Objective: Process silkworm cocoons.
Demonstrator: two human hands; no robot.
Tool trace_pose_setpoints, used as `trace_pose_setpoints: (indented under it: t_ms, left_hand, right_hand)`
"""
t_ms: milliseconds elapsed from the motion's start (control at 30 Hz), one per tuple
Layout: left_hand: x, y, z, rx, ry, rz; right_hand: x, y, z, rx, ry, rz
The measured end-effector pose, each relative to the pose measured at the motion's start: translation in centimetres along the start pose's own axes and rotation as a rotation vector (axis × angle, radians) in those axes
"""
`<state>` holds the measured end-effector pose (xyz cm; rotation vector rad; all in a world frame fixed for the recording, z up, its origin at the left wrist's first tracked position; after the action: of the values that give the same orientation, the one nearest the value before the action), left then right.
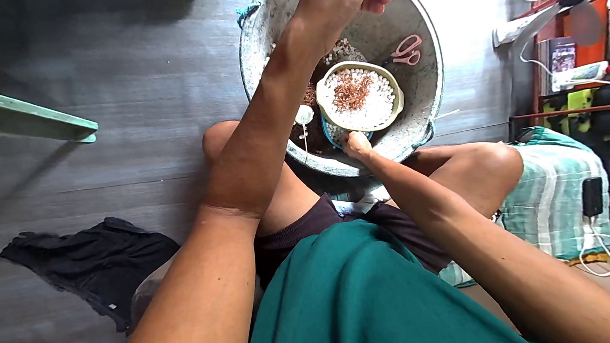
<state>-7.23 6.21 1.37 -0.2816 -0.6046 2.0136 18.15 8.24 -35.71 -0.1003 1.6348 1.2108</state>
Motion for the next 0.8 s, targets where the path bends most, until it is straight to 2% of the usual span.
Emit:
trace_pose_setpoints:
  t_ms: [100, 200, 267, 367, 467, 533, 633, 800]
  left_hand:
    - [0.0, -0.4, 0.3, 0.028, -0.005, -0.003]
    - [-0.3, -0.6, 0.6, 0.084, -0.071, -0.010]
    - [-0.5, -0.7, 0.9, 0.166, -0.133, 0.002]
    - [-0.8, -0.7, 1.2, 0.253, -0.183, 0.016]
    - [-1.0, -1.4, 0.8, 0.263, -0.178, -0.014]
    - [-1.1, -1.9, 0.3, 0.279, -0.152, -0.032]
    - [-1.2, -2.5, -0.4, 0.302, -0.144, -0.068]
    - [-1.6, -3.5, -0.7, 0.344, -0.125, -0.099]
  right_hand:
    - [-0.7, -0.1, -0.1, -0.011, -0.007, 0.015]
    - [-3.4, 1.7, -0.6, 0.028, 0.102, 0.043]
    - [-6.8, 5.8, -0.1, 0.275, 0.181, 0.135]
    - [-12.7, 14.2, 2.2, 0.900, 0.343, 0.273]
    - [-18.7, 23.2, 4.7, 1.356, 0.557, 0.450]
    - [-21.2, 27.2, 6.0, 1.602, 0.638, 0.510]
    - [-23.0, 29.9, 6.2, 1.822, 0.726, 0.466]
    - [-22.3, 30.2, 5.1, 1.926, 0.825, 0.350]
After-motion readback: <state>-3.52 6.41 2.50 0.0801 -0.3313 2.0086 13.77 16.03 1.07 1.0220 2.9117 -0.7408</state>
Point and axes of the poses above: each hand's wrist, its own x-axis towards the middle knuckle, its own y-axis out of the back of the hand, z = x × y, the point moved 9 cm from there along x, towards the middle knuckle, and after that the axes turned 13 degrees about -x, right-handed, at the moved point
